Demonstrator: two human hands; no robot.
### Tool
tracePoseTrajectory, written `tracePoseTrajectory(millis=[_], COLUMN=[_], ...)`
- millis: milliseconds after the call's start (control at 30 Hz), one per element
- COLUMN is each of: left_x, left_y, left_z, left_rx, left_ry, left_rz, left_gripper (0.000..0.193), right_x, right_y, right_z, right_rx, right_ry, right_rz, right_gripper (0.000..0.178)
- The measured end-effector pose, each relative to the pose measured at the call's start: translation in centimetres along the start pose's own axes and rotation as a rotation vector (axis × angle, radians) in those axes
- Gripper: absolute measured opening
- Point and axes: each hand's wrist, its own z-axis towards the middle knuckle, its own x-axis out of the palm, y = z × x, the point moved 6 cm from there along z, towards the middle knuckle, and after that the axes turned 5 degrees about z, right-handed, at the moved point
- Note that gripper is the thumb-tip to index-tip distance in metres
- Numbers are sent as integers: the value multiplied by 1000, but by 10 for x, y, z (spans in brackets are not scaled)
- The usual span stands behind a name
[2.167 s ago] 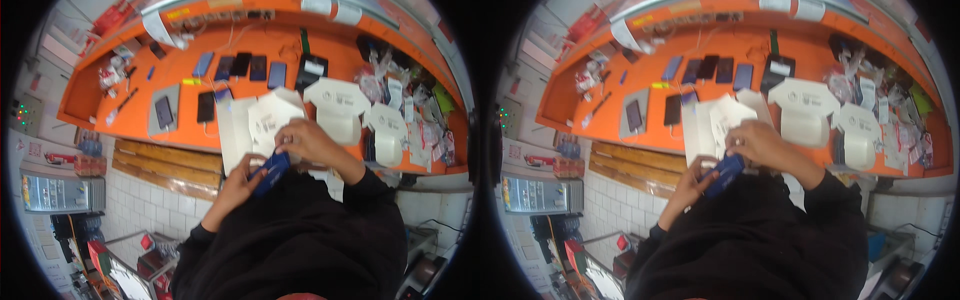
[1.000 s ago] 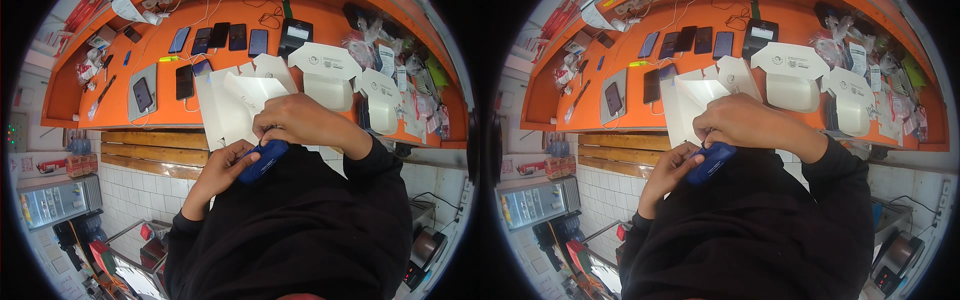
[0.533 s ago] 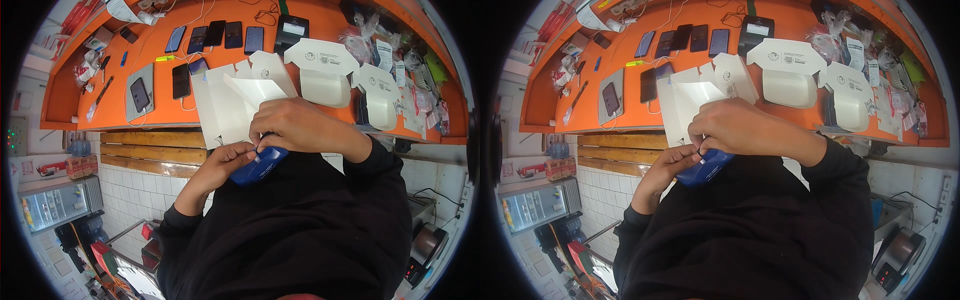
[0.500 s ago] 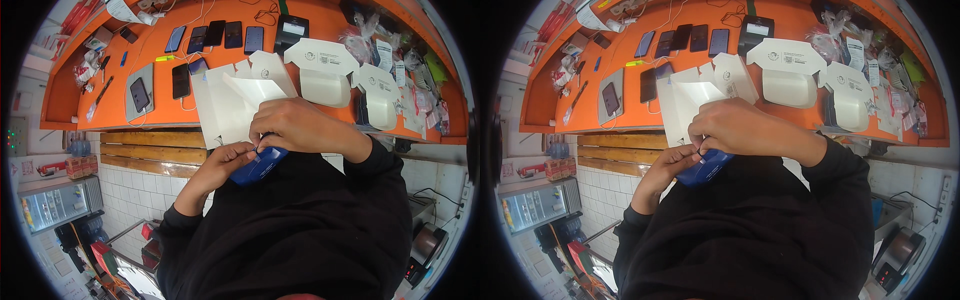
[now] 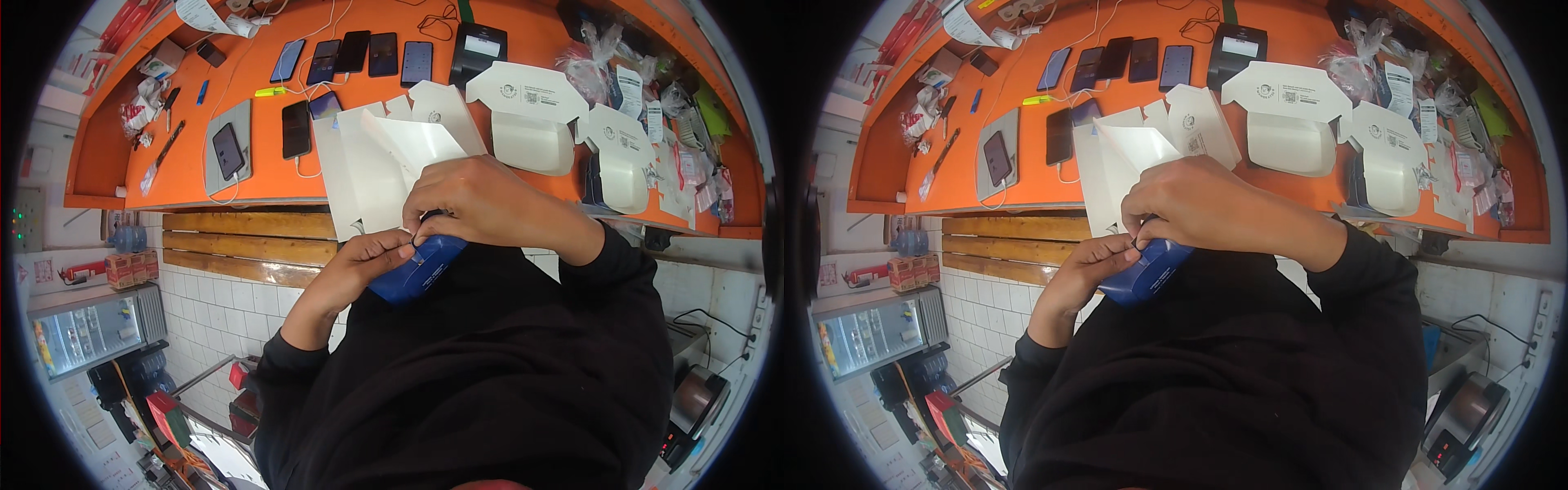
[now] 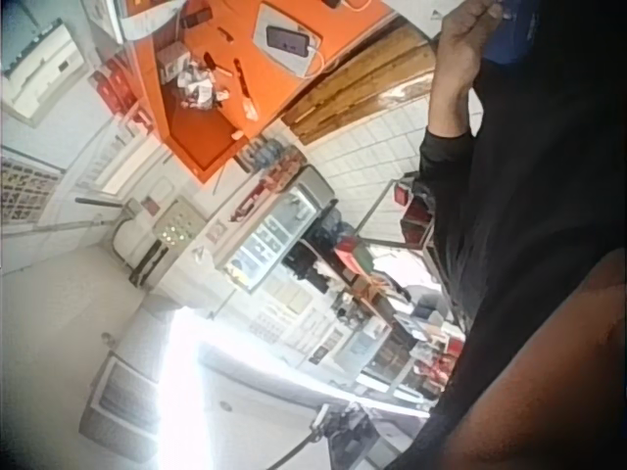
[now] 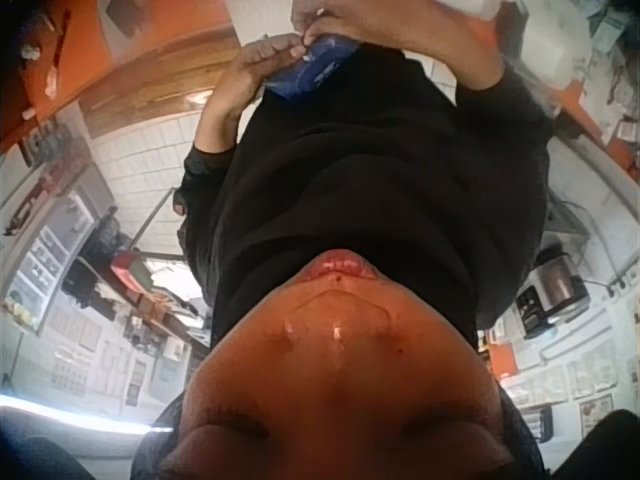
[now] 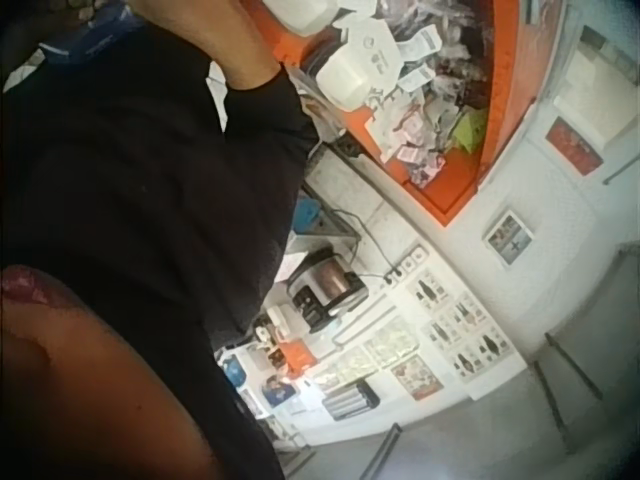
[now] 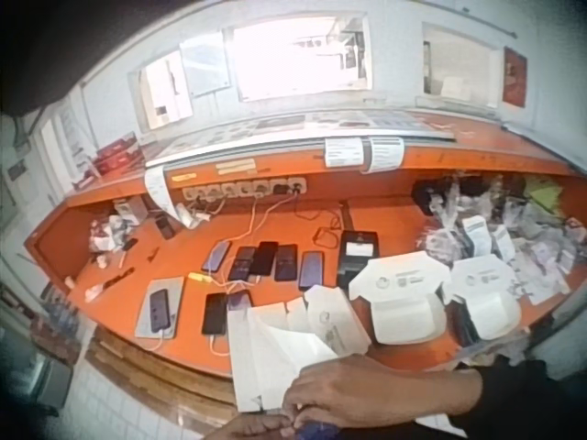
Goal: The person assembles several cardboard food boxes by hand on a counter, folding the flaps and sides of each flat sheet to form a container shape.
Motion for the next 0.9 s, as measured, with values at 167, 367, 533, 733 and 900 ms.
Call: tracePoseTrajectory(millis=[167, 367, 533, 733, 900], left_x=[0, 2, 2, 6, 8], left_y=[1, -3, -5, -11, -16], left_z=[0, 2, 5, 3, -2], left_rx=[22, 70, 66, 110, 233], left_ry=[-19, -8, 29, 21, 21], left_rz=[12, 13, 69, 44, 98], left_gripper=[31, 31, 32, 32, 31], right_x=[0, 4, 2, 3, 5], right_y=[2, 9, 11, 12, 9], right_z=[-4, -9, -13, -17, -22], right_rx=[-13, -57, -64, -104, 0], right_ry=[-40, -36, -46, -12, -48], right_rz=[-1, -60, -39, -36, -21], right_gripper=[10, 12, 13, 23, 48])
